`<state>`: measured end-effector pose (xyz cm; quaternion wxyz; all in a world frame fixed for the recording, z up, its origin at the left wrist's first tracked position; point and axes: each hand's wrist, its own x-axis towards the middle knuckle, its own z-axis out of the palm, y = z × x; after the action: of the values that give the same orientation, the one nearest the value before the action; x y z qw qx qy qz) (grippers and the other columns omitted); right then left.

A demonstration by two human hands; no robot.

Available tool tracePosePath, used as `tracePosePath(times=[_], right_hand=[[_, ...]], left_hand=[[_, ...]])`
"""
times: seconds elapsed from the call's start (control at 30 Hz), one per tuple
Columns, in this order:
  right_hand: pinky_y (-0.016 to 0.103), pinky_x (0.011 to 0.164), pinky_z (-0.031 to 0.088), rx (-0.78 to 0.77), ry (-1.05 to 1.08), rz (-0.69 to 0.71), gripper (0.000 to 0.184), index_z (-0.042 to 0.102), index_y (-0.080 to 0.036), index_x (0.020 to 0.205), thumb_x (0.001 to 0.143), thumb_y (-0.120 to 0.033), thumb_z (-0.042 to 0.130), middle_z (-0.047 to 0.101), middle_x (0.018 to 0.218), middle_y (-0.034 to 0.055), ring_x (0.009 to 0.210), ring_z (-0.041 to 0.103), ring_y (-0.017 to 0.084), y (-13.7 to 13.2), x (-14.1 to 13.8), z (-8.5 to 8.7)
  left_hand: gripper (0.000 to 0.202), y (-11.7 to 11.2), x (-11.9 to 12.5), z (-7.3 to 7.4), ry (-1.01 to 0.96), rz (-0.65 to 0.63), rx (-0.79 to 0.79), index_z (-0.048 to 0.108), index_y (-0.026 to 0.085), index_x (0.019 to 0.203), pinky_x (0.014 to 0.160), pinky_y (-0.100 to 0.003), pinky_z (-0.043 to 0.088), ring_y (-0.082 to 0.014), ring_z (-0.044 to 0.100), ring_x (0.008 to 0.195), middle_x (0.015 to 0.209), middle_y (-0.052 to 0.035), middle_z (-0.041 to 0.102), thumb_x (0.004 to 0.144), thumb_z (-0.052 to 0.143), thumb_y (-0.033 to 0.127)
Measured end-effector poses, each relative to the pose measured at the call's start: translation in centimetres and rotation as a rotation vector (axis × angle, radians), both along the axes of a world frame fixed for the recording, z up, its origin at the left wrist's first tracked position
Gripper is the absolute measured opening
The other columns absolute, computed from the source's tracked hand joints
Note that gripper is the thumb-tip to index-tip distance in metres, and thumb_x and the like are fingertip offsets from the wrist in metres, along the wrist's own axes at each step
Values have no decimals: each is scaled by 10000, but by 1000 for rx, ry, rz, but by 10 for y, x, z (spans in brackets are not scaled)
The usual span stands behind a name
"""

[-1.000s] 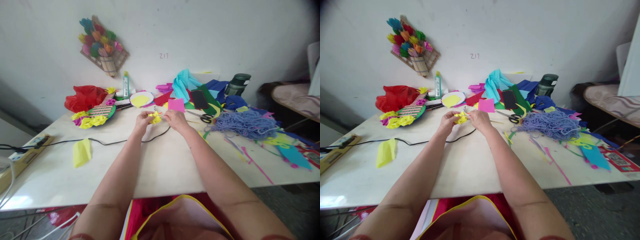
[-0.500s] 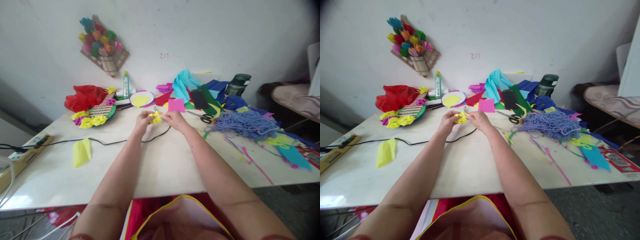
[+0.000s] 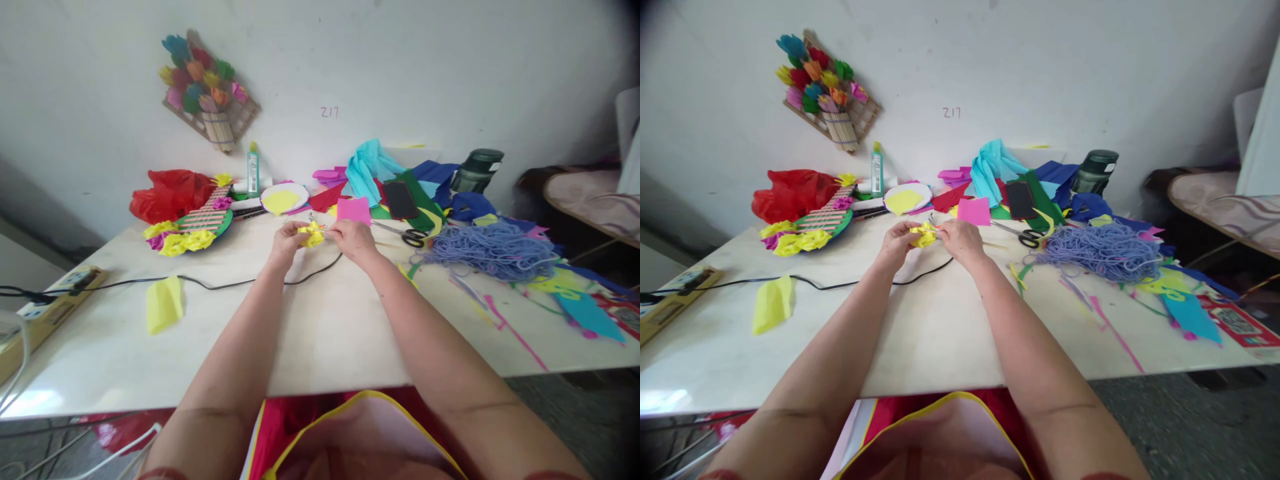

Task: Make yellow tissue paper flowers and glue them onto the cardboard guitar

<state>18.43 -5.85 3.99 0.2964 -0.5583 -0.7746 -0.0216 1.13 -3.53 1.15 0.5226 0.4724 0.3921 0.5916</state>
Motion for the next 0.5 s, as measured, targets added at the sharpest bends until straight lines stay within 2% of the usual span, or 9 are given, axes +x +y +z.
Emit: tracePosePath(times=[0.33, 0.5], right_hand=[[271, 636, 359, 40, -46, -69, 180, 743, -231, 907, 873, -269, 570, 734, 950, 40, 850, 628, 184, -2, 1, 3], [281, 646, 360, 11, -110, -28, 232, 732, -221, 997, 911, -289, 527, 727, 1036, 66, 879, 636, 199, -4, 0, 4]], left_hand=[[417, -1, 1, 0, 12, -5, 12, 658, 167, 803, 596, -260, 492, -146, 631, 633, 704, -10, 688, 437, 812, 293], [402, -1, 0, 0, 42, -9, 10, 660, 171, 808, 582, -249, 471, -140, 616, 626, 698, -8, 680, 452, 803, 292]])
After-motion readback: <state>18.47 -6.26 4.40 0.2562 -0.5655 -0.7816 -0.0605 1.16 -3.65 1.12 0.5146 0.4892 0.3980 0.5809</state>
